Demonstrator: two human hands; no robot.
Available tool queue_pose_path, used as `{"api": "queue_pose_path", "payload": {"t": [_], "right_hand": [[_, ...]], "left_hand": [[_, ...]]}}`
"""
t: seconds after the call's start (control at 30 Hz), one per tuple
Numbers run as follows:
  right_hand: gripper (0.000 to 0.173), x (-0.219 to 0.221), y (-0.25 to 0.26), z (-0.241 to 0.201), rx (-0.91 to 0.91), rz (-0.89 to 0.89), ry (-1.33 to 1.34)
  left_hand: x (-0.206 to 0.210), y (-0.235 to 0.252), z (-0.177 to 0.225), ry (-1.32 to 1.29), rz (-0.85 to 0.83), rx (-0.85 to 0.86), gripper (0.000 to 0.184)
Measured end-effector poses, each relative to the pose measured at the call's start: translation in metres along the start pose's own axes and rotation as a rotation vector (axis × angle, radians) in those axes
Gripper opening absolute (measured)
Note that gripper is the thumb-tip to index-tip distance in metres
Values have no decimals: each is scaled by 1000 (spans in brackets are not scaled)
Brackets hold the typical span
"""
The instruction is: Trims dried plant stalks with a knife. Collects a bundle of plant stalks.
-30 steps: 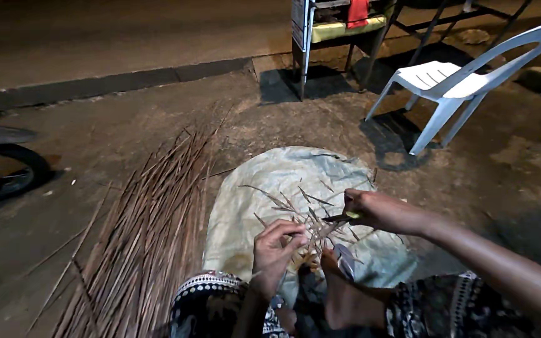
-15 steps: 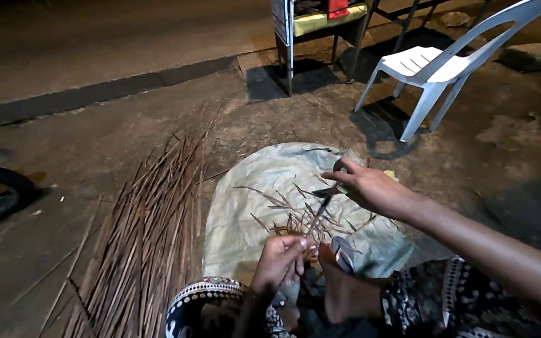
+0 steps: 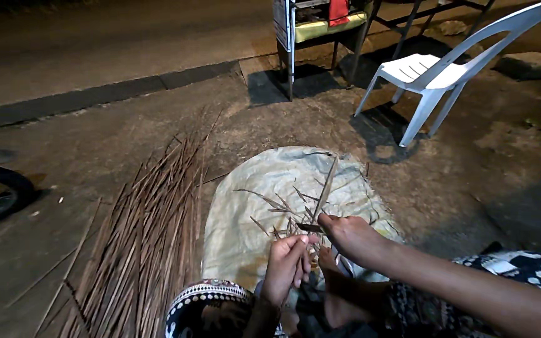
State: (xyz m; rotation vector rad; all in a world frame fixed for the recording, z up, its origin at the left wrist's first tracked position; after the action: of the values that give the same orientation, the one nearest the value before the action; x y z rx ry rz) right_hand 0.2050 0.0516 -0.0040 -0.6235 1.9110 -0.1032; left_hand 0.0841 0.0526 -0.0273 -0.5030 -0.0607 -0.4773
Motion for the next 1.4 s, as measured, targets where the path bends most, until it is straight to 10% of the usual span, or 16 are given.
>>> {"api": "queue_pose_path", "payload": {"t": [0.6,0.9,1.4], "right_hand": [[47,-14,9,22,113,77,-138],[33,-62,16,131,438,87,-179],[27,-48,22,190,345,-106,-328]], "left_hand": [[13,3,-14,-265,-50,-57,29],[34,-9,-24,-300,-170,-152,28],[54,-11,-43,-753,-281,-334,36]]}}
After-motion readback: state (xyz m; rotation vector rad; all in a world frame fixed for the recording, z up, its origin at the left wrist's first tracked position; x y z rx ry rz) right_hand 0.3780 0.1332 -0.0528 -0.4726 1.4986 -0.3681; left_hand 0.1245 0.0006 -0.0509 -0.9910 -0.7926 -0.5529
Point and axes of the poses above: each hand's wrist, its own y-axis towards the middle knuckle, its own x-axis out of the palm, z = x × y, the point moved 10 cm from there along y, towards the middle knuckle, and after that the axes turned 9 degrees about -x, right-handed, at the moved point
